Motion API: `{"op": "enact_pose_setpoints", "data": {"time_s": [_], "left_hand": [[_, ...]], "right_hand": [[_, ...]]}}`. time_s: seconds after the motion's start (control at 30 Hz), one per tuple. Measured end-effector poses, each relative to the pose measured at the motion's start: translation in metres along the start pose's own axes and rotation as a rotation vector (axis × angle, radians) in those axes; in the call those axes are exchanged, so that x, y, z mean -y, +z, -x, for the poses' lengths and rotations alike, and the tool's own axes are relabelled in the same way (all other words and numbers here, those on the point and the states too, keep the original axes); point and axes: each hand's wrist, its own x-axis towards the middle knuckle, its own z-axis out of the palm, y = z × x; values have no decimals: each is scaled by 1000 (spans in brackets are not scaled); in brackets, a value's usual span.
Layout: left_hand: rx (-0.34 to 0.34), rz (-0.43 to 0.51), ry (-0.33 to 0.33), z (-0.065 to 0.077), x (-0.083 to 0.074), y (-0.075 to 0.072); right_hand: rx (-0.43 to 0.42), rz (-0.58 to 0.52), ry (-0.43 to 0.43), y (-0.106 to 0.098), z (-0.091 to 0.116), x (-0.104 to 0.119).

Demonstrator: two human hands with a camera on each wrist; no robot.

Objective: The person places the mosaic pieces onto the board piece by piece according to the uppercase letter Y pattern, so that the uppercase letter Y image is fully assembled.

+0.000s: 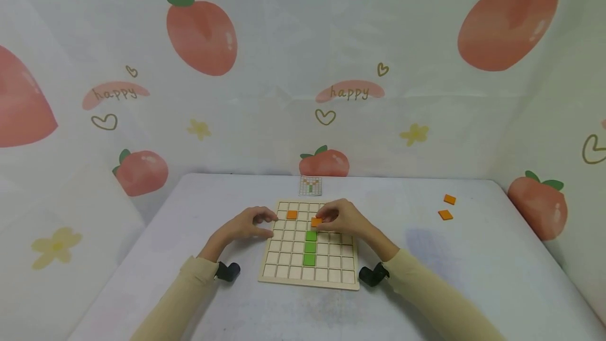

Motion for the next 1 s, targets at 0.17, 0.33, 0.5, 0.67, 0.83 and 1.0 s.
{"op": "enact_pose_setpoints", "data": {"time_s": [0.17, 0.33, 0.5, 0.67, 0.83, 1.0], "left_hand": [[-1, -5, -1, -1, 1, 0], [0, -6, -6, -1, 0, 0], [1, -2, -4, -1, 1, 0], [0, -2, 0, 0, 2, 0], [0, -2, 2, 0, 1, 0], [-2, -6, -11, -1, 0, 0]], "right_hand": [[16, -33, -12, 9, -9, 2], [25, -6, 12, 17, -15, 5], [31, 63, 33, 21, -20, 10], [36, 100, 60, 24, -24, 13], [36, 102, 85, 28, -28, 15], [39, 100, 111, 30, -30, 16]]}}
